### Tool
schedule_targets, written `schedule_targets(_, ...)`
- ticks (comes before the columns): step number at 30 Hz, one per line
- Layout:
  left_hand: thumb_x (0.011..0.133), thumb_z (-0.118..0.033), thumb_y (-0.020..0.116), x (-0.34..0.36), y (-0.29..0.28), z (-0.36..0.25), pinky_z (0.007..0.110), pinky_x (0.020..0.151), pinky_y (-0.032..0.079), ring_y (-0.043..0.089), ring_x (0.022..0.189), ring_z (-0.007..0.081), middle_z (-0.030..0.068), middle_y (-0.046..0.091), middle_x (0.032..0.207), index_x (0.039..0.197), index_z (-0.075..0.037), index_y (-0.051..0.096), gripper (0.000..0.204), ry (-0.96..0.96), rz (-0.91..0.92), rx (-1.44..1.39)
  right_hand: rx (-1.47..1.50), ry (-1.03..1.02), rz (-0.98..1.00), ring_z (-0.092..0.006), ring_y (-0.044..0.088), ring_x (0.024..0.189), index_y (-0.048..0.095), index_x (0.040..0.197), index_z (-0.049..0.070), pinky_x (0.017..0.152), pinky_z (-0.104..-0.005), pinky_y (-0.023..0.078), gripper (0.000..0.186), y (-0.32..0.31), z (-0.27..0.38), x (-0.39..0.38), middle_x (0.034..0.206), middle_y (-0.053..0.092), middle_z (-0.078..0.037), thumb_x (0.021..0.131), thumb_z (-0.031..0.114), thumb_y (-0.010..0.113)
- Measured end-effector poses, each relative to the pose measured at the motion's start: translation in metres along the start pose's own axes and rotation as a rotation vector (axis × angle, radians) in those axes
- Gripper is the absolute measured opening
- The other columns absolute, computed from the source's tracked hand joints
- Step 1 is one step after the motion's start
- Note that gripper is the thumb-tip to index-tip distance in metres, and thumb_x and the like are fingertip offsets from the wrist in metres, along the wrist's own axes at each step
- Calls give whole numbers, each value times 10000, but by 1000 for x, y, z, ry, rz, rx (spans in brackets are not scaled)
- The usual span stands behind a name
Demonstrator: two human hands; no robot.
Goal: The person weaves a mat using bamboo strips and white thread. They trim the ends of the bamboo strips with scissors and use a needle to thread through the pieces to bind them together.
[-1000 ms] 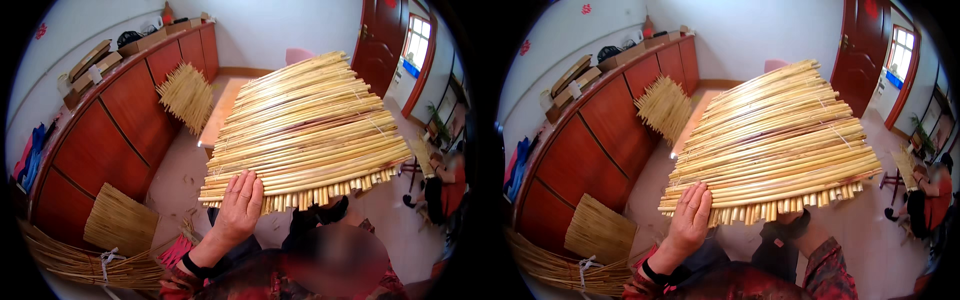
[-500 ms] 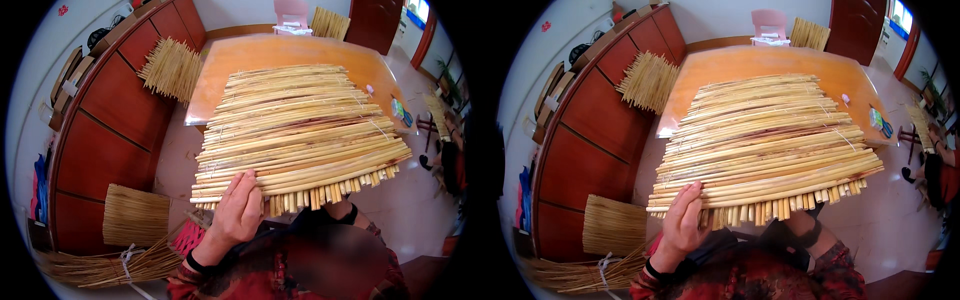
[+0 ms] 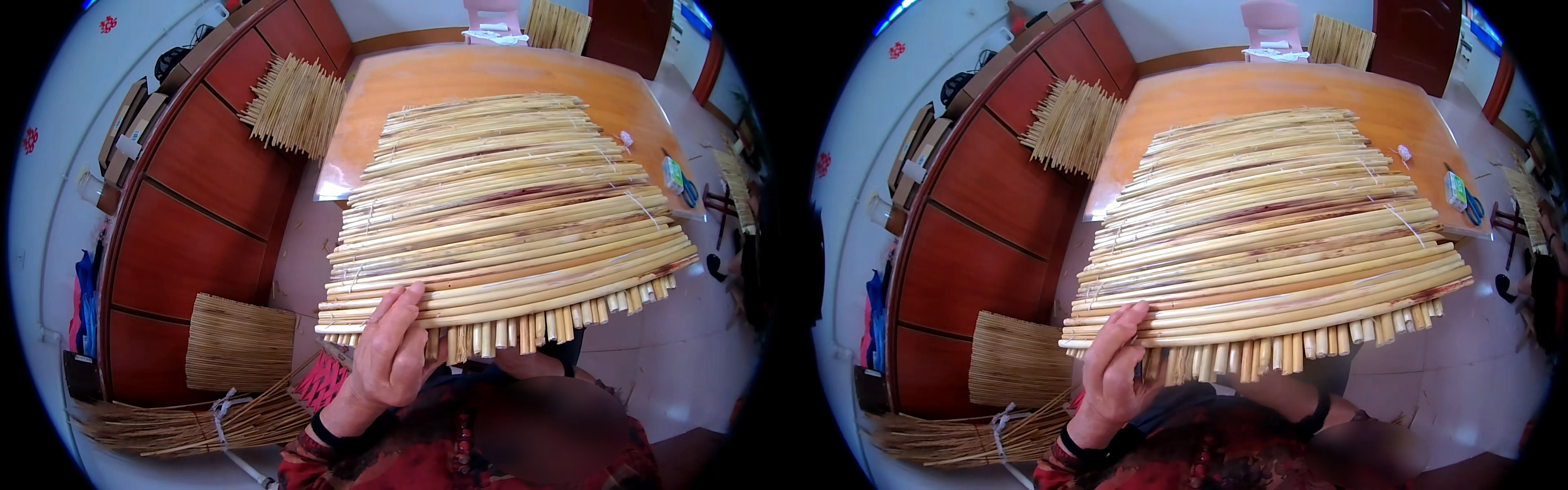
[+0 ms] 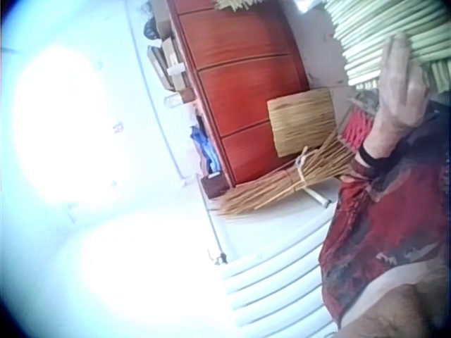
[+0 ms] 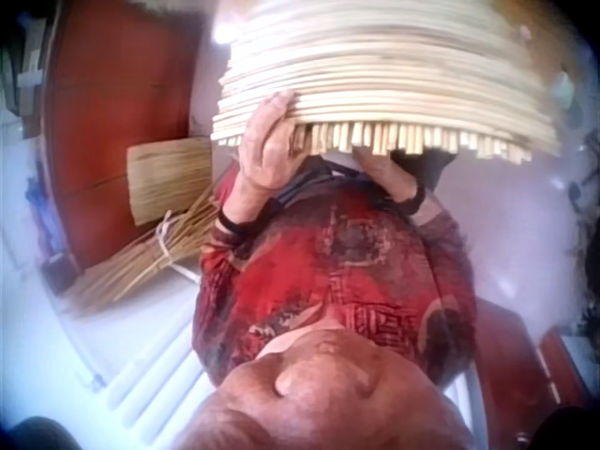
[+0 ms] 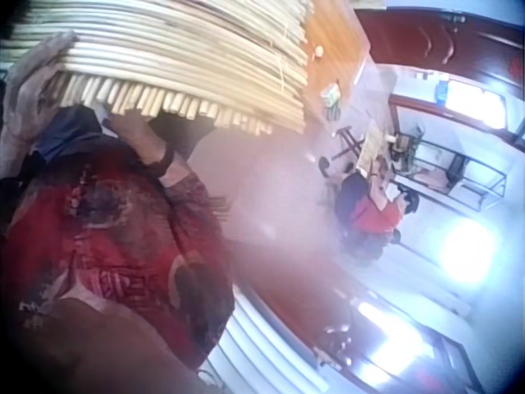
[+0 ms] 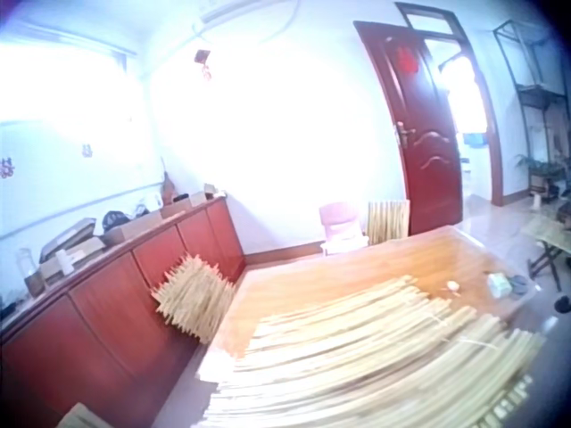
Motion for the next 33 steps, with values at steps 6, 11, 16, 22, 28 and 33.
schedule_targets(6, 713, -3, 632, 10, -1, -8, 445, 819, 492, 596, 943, 337, 180, 549, 953, 936, 39, 543, 244, 89, 39, 66, -98, 9, -32, -246, 531, 760, 534, 910, 22, 705, -394, 434, 205, 5, -15, -4, 828, 555, -118, 903, 192, 421)
schedule_targets(11, 710, 20, 599, 11, -1, -13, 443, 826, 484, 599, 938, 331, 165, 555, 942, 933, 39, 569, 226, 122, 61, 101, -303, -143, -155, -249, 531, 738, 546, 876, 30, 691, -404, 435, 191, 6, -19, 7, 805, 553, -112, 900, 174, 421)
schedule_targets(16, 715, 56, 584, 14, -4, -15, 411, 827, 495, 597, 919, 326, 173, 568, 951, 981, 45, 555, 268, 116, 47, 120, -331, -396, -204, -266, 528, 741, 556, 849, 43, 690, -420, 418, 133, 9, 3, 11, 807, 554, -122, 845, 97, 434)
schedule_targets(22, 718, 22, 585, 14, -2, -17, 414, 810, 492, 601, 924, 315, 169, 563, 954, 972, 42, 555, 256, 144, 61, 157, 308, -166, -170, -151, 492, 608, 517, 774, 43, 567, -292, 394, 145, 23, 11, 16, 634, 496, -44, 871, 71, 412)
schedule_targets(28, 708, -20, 617, 20, 0, -17, 412, 794, 493, 597, 902, 314, 161, 562, 954, 979, 33, 559, 283, 140, 94, 118, 315, -396, -256, -100, 432, 512, 505, 728, 34, 459, -233, 336, 215, 18, 39, 13, 584, 471, -17, 905, 71, 389)
schedule_targets(33, 756, -262, 674, 16, 6, -20, 429, 798, 488, 583, 919, 330, 179, 560, 984, 1030, 37, 539, 427, 190, 115, 173, 291, -508, -348, -112, 441, 499, 522, 715, 42, 439, -249, 347, 182, 14, 45, 7, 582, 479, -29, 879, 55, 443)
Point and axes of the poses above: each hand's wrist, its own x-axis towards the middle knuckle, its own y-axis out of the palm, z = x × y, the point moved 9 cm from there along x, towards the middle knuckle
